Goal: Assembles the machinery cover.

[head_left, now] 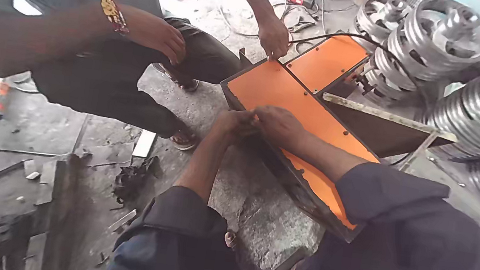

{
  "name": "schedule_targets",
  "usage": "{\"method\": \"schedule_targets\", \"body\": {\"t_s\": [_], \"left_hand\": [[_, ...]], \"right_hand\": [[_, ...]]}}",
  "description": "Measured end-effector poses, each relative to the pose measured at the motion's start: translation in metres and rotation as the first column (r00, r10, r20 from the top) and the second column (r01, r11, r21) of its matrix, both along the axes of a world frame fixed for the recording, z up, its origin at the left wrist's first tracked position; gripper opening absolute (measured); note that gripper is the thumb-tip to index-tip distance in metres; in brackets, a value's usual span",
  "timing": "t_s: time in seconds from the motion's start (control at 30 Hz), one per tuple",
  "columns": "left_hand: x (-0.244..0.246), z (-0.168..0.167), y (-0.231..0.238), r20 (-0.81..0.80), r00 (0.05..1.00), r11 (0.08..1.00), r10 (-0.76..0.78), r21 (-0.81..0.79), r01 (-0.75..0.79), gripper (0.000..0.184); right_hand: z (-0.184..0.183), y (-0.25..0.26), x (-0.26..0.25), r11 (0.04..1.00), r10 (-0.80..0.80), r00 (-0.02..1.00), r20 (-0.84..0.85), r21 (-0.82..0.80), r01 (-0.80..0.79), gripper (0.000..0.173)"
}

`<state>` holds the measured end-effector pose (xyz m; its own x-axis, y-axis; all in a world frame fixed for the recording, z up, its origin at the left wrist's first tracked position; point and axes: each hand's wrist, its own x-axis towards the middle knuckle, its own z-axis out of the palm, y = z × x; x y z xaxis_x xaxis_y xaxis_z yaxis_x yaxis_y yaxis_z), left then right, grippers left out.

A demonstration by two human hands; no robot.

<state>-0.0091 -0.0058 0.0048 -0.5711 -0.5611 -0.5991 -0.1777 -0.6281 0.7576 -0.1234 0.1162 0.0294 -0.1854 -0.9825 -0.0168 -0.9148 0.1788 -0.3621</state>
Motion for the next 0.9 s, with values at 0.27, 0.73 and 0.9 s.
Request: {"method": "schedule_targets", "body": {"t_s": [0.27,0.73,0.9], "left_hand": [[0.0,0.005,0.006,0.038,0.999,0.999,0.026,-0.024,-0.025,0.031],[-0.004,-0.01,-0.005,0.037,0.999,0.997,-0.029,-0.07,0.031,0.033],[-0.002,-0.002,-0.004,0.051,0.997,0.997,-0.059,-0.037,0.061,0.032]], "right_hand": [[-0.007,0.006,-0.001,0.992,0.001,1.0,-0.017,-0.125,-0.003,0.028],[-0.012,0.014,0.002,0.975,-0.074,0.988,0.138,-0.2,0.101,0.026],[0.008,0.008,-0.002,0.999,0.04,0.996,0.076,-0.008,-0.04,0.02]]}}
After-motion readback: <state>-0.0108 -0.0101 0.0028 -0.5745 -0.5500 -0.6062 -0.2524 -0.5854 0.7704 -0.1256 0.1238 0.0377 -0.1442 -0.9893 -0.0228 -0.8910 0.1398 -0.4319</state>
